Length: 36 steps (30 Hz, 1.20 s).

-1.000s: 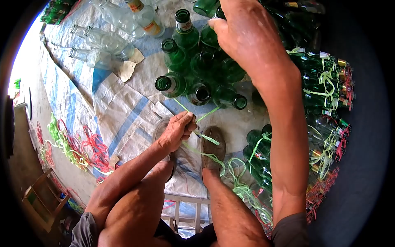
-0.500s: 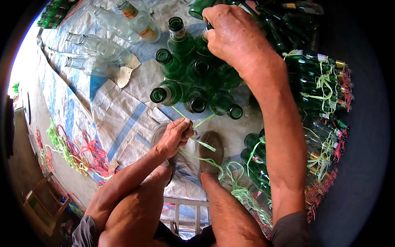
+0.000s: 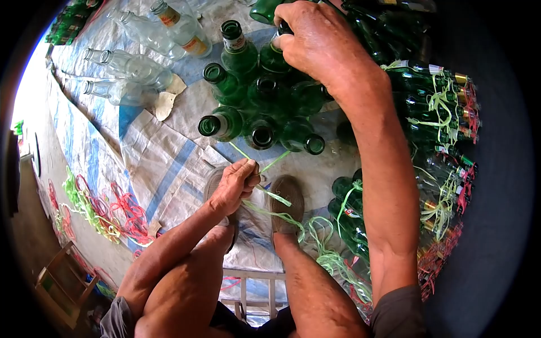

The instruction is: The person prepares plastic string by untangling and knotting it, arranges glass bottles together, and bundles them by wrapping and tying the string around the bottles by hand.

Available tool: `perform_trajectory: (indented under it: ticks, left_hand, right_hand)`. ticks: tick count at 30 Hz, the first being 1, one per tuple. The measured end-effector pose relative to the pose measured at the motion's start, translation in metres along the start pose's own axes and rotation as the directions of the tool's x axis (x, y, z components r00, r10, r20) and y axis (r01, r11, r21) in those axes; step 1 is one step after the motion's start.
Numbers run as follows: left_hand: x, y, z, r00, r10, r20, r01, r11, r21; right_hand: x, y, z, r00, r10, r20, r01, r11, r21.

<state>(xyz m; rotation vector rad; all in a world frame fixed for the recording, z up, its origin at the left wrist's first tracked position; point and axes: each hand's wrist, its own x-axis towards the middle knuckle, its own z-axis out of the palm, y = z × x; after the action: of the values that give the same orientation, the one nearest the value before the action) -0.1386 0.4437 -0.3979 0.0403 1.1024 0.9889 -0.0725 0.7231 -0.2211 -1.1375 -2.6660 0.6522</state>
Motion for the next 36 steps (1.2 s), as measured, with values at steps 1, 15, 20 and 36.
perform_trajectory:
  ticks: [1,15,20,36]
  left_hand:
    - [-0.001,0.001,0.001,1.0,-0.007,-0.004,0.007,1.0,0.002]
    - [-0.002,-0.003,0.002,1.0,0.02,-0.024,-0.02,1.0,0.021]
    - [-0.001,-0.004,0.0,0.999,-0.004,-0.039,0.004,1.0,0.002]
    - [-0.001,-0.01,0.001,0.997,0.032,-0.067,-0.031,0.999,0.015]
  right_hand:
    - [0.002,0.009,0.004,0.996,-0.087,-0.036,0.086,0.996,-0.028]
    - [-0.115,0.014,-0.002,0.86,0.203,-0.468,-0.032,0.937,0.348]
    - [-0.224,0.0,0.068,0.889,0.458,0.026,-0.336,0.612,0.716]
    - [-0.224,0.019,0.197,0.783,0.314,0.536,-0.499,-0.195,0.844]
